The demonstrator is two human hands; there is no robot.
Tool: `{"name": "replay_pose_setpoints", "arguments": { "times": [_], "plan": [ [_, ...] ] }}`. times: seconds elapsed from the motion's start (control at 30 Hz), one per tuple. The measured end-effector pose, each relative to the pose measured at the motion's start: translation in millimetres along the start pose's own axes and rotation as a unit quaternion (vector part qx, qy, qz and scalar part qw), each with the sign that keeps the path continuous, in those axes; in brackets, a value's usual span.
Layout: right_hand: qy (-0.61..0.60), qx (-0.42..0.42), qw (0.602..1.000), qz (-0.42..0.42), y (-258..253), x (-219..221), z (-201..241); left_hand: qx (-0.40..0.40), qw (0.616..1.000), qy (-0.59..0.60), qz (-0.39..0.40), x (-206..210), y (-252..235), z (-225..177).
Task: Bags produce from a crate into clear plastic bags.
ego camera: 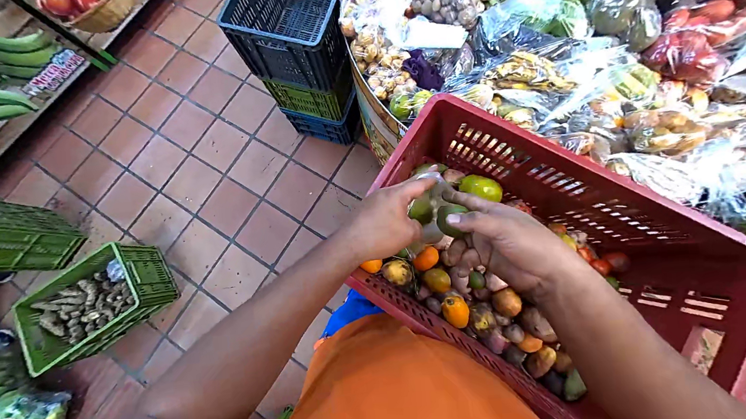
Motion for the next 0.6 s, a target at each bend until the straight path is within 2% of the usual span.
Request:
{"name": "replay_pose_setpoints", "arguments": {
  "times": [0.1, 0.17, 0.23, 0.27, 0.33, 0.37, 0.4, 0.5, 0.57, 0.6],
  "plan": [
    [-0.024, -0.051, 0.998, 0.016, 2.7, -0.2, 7.1, -0.023, 0.999, 0.029, -0.013, 1.0, -2.2, 2.7],
    [-0.025, -0.175, 0.983, 0.047, 5.7, -8.4, 17.4, -0.033, 0.995, 0.085, -0.042, -10.1, -0.6, 0.6],
    [-0.030, -0.305, 0.952, 0.009, 1.6, -37.9, 17.7, -0.009, 0.986, 0.135, -0.095, -32.3, 0.4, -6.4],
    [0.009, -0.323, 0.945, -0.039, -9.6, -55.6, 8.0, 0.013, 0.979, 0.167, -0.115, -45.1, 0.9, -13.2],
    [0.227, -0.241, 0.934, -0.134, -51.5, -72.9, -34.3, 0.042, 0.968, 0.209, -0.134, -67.0, 5.2, -29.9],
    [0.360, -0.192, 0.904, -0.130, -78.1, -66.4, -60.2, 0.049, 0.965, 0.218, -0.137, -75.0, 8.6, -38.7],
    [0.477, -0.170, 0.855, -0.109, -102.8, -51.9, -80.6, 0.054, 0.965, 0.218, -0.136, -82.3, 10.7, -47.0],
    [0.715, -0.123, 0.688, -0.028, -154.3, -4.2, -120.7, 0.106, 0.951, 0.253, -0.143, -98.5, 21.4, -67.3],
    [0.765, -0.086, 0.638, 0.006, -171.5, 12.2, -130.0, 0.133, 0.943, 0.263, -0.153, -110.3, 36.1, -79.3],
    [0.770, -0.083, 0.632, 0.015, -174.9, 15.7, -129.6, 0.150, 0.939, 0.266, -0.157, -115.7, 45.9, -86.1]
  ]
}}
Point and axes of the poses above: each hand's wrist, its own y-axis away from the middle knuckle, its own x-axis out of the palm, z = x × y, the point moved 8 cm from there along -y, towards the middle knuckle, and after that the axes turned 6 degrees about x, right-handed, at the moved point
